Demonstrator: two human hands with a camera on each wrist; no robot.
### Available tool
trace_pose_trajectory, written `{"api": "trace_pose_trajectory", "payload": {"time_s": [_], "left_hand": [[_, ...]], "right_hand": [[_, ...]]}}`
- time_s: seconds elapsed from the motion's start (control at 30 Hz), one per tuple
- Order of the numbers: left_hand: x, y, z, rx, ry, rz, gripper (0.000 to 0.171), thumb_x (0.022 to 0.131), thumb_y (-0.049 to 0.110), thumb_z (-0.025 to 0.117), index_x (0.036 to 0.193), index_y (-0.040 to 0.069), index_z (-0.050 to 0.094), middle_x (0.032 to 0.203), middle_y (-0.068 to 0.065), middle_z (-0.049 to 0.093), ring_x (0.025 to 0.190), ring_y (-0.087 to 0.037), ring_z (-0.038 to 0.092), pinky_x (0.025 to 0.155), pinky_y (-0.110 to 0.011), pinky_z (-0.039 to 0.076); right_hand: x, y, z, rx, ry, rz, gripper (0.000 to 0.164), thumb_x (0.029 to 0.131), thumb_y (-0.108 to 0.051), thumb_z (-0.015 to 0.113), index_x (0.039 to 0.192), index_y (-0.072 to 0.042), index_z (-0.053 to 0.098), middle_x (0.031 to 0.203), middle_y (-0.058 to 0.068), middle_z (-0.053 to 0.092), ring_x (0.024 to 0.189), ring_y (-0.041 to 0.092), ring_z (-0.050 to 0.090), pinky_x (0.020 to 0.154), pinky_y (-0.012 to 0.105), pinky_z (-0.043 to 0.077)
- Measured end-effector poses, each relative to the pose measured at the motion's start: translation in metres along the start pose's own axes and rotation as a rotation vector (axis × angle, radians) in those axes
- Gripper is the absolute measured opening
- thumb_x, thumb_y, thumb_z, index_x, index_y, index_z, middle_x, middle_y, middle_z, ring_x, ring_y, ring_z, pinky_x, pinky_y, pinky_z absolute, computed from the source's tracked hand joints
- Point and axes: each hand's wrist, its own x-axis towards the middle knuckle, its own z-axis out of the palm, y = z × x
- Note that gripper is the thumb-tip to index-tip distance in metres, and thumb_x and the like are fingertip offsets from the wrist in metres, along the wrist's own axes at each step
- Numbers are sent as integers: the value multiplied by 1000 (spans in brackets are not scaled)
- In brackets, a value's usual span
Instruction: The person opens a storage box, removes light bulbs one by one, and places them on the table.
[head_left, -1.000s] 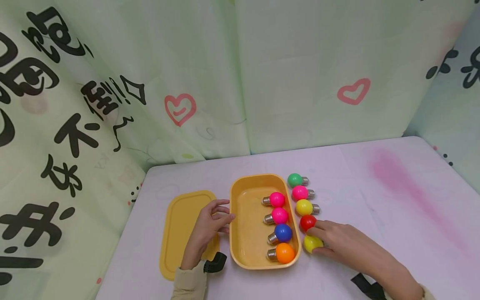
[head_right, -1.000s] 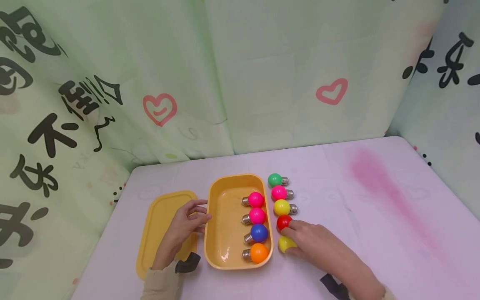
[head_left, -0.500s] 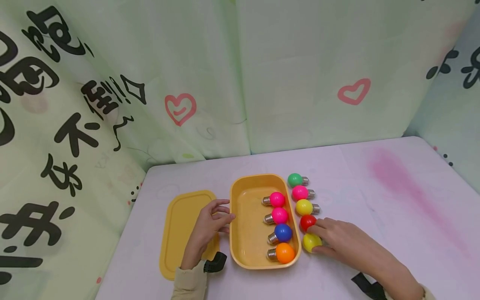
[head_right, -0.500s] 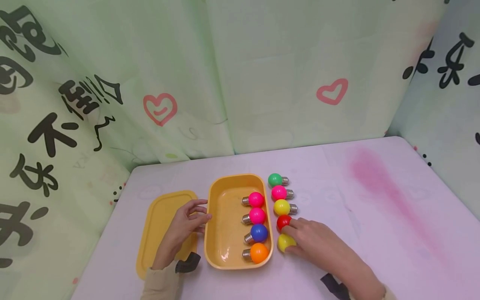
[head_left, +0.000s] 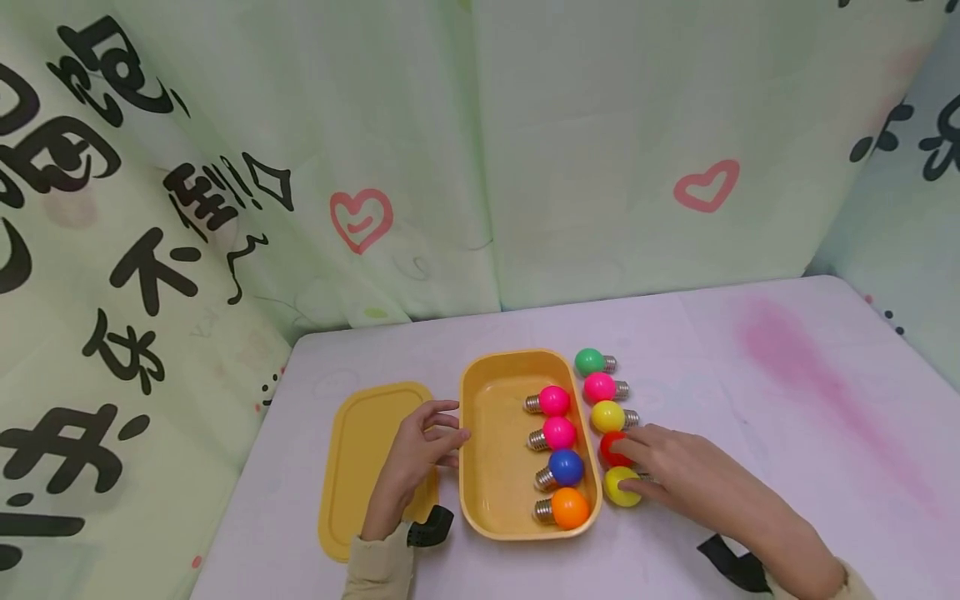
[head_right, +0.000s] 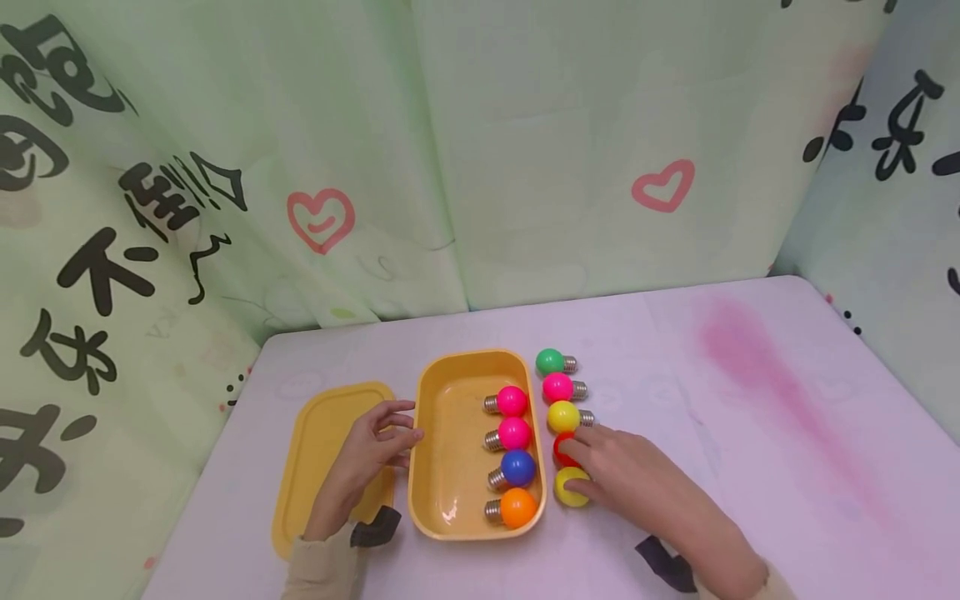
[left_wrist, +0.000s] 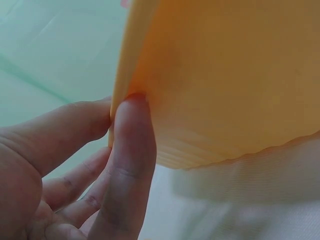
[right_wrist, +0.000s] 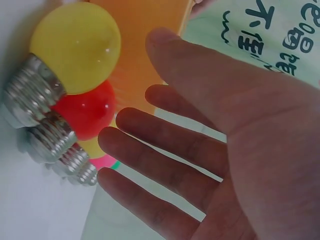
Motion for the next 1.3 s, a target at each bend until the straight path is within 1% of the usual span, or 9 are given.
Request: {"api": "trace_pose_trajectory", "payload": {"time_s": [0.3,0.43,0.53,0.63,0.73,0.87,0.93,1.13,1.3], "left_hand": [[0,0,0,2,-1,-5,50,90,13,73,135,5,54,105,-12,61,73,-19,66,66,-34,62],[0,0,-1,2,3,-4,50,90,13,74,135,5,54,105,-11,61,75,-20,67,65,-34,62],[-1,0,-1,-1,1,0,50,90,13,74,135,5,54,105,-11,61,75,-21,67,65,-34,62],[-1,0,-1,-1,-1,-3,50,90,12,73,135,5,54,104,-11,61,74,-20,67,66,-34,62],[-1,1,0,3,-1,-6,49,90,12,73,135,6,54,105,-12,62,72,-19,66,66,-33,62],[-1,2,0,6,-1,-5,50,90,13,74,135,6,54,105,-12,62,72,-18,66,66,-32,62],[-1,1,0,4,-4,-3,50,90,13,74,135,6,54,105,-12,62,72,-18,66,66,-33,62],[-1,1,0,-3,-7,-4,49,90,13,73,135,6,54,104,-12,61,73,-19,67,67,-33,62],[-2,2,-1,-5,-4,-4,49,90,13,74,134,6,55,103,-12,61,72,-19,66,66,-32,62]], "right_hand": [[12,-6,-11,20,28,3,41,80,-27,83,115,-11,69,101,-1,65,85,12,60,73,29,60],[19,-8,-14,25,60,-14,35,81,-26,82,110,-12,70,99,-1,64,84,10,57,70,23,58],[23,-10,-15,22,63,-7,32,82,-28,81,108,-14,69,100,-1,63,84,9,56,69,22,57],[28,-11,-17,20,42,4,36,84,-28,79,115,-13,67,107,1,63,90,12,59,73,24,59],[32,-12,-17,21,44,0,38,86,-24,78,119,-11,66,110,2,62,93,14,59,75,27,60],[38,-13,-16,-4,78,-28,33,86,-20,78,115,-9,67,103,1,61,87,11,56,73,24,59],[41,-13,-16,-7,86,-39,32,85,-19,78,114,-8,68,103,1,61,87,12,56,73,25,59],[52,-13,-19,-11,66,-57,37,85,-20,79,116,-6,67,112,8,63,97,21,62,78,33,61],[63,-14,-19,-26,45,-55,42,85,-20,79,121,-3,66,117,11,63,101,25,63,83,38,60]]}}
